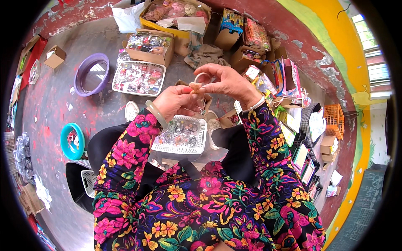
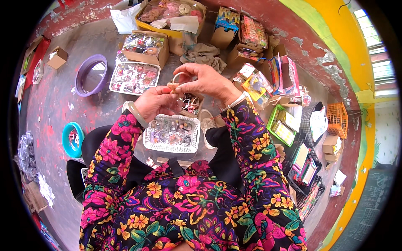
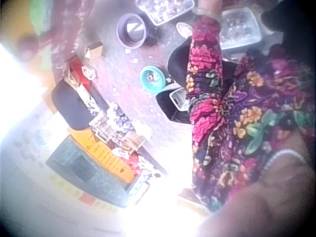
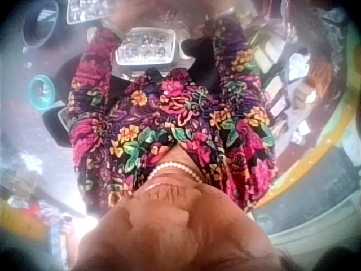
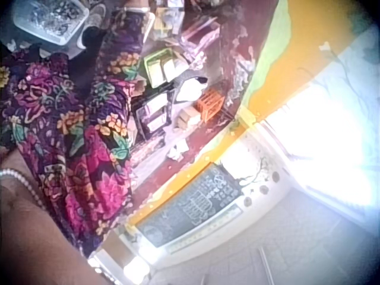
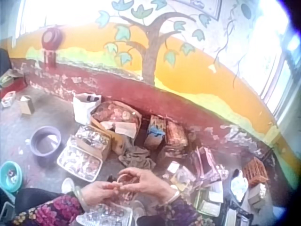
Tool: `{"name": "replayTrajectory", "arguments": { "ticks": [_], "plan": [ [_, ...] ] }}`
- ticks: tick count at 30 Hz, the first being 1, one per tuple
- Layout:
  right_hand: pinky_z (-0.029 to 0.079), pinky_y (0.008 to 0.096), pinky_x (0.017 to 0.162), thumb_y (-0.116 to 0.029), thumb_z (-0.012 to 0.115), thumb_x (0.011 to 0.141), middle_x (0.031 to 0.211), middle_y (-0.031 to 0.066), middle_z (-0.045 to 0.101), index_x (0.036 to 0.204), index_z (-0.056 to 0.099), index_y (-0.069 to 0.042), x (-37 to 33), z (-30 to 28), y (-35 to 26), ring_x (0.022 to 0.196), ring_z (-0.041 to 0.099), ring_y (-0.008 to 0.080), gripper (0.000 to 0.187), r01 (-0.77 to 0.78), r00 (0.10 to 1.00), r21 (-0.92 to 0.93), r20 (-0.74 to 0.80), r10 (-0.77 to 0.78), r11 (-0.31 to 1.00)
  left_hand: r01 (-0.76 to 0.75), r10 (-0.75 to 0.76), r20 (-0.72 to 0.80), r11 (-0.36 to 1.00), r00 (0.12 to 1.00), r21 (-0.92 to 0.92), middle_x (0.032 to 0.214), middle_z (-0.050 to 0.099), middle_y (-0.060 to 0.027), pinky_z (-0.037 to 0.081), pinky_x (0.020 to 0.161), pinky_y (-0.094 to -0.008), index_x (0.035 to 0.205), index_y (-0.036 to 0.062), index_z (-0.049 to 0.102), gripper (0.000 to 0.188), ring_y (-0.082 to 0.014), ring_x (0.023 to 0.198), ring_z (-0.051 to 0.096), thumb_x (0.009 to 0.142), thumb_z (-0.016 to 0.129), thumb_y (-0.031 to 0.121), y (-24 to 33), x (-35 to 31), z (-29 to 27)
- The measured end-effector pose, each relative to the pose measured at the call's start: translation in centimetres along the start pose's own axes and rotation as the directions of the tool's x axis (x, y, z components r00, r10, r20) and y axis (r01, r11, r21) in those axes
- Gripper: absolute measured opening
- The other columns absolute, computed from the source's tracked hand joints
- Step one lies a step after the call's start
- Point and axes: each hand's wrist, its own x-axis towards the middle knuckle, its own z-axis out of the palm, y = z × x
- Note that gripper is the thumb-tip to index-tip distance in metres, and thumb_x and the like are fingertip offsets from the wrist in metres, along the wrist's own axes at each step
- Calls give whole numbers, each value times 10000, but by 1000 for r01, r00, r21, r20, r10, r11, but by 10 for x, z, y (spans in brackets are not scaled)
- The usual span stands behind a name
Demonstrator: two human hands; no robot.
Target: The person sits on the floor and repeatedly picks small items from a white basket, places them into small plastic bags, and seals the bags. They handle the items one at a time, occasionally adjusting the bag or the item before sealing it.
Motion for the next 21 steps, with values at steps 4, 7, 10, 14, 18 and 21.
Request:
{"name": "replayTrajectory", "arguments": {
  "ticks": [4, 7, 10, 14, 18, 21],
  "plan": [
    [411, 225, 768, -118, 685, 717, 916, 17, 579, 1060, 539, -34, 0, 1, 0, 860, 534, 93, 382, -49, 997, 294, -39, 63, 955, -64, 76, 93, 991, 993, -121, 926, 614, -106, 507, 672, -258, 1056, 42, 533, 231, -170, 797, 620, 862, 527, 167, 2, -2, 0],
    [410, 234, 791, -100, 679, 720, 919, 21, 582, 1021, 554, -23, 1, -4, -1, 872, 539, 104, 335, -144, 987, 403, -12, 163, 904, -94, 118, 137, 982, 984, -164, 930, 613, -119, 508, 672, -258, 1052, 40, 532, 227, -173, 801, 620, 864, 523, 168, 7, -7, 2],
    [405, 228, 779, -83, 678, 717, 910, 19, 585, 986, 570, -22, 0, -3, 1, 859, 540, 101, 296, -121, 993, 452, 38, 116, 884, -92, 119, 147, 980, 982, -179, 972, 598, -162, 511, 680, -270, 1083, 44, 506, 242, -222, 837, 621, 870, 512, 157, 6, -5, -1],
    [394, 215, 768, -71, 680, 712, 856, 13, 593, 917, 593, -30, 1, 2, 2, 828, 540, 91, 227, -51, 999, 426, 22, 45, 903, -98, 125, 98, 966, 987, -240, 957, 604, -158, 512, 677, -273, 1066, 50, 515, 223, -229, 846, 620, 869, 513, 155, 2, -2, -3],
    [408, 199, 699, -73, 663, 727, 780, 8, 581, 851, 601, -8, 1, 12, -5, 749, 528, 78, 154, -33, 998, 346, -37, 48, 938, -104, 126, 66, 958, 990, -266, 942, 609, -146, 514, 671, -276, 1036, 52, 528, 199, -226, 840, 621, 866, 519, 153, -1, 0, -5],
    [413, 192, 660, -71, 638, 742, 768, 1, 574, 841, 595, -4, 1, 19, -10, 728, 517, 67, 127, -47, 996, 268, -55, 64, 962, -139, 147, 44, 979, 988, -149, 938, 610, -139, 517, 690, -282, 1019, 38, 532, 188, -224, 842, 620, 862, 522, 141, 2, -3, 2]
  ]
}}
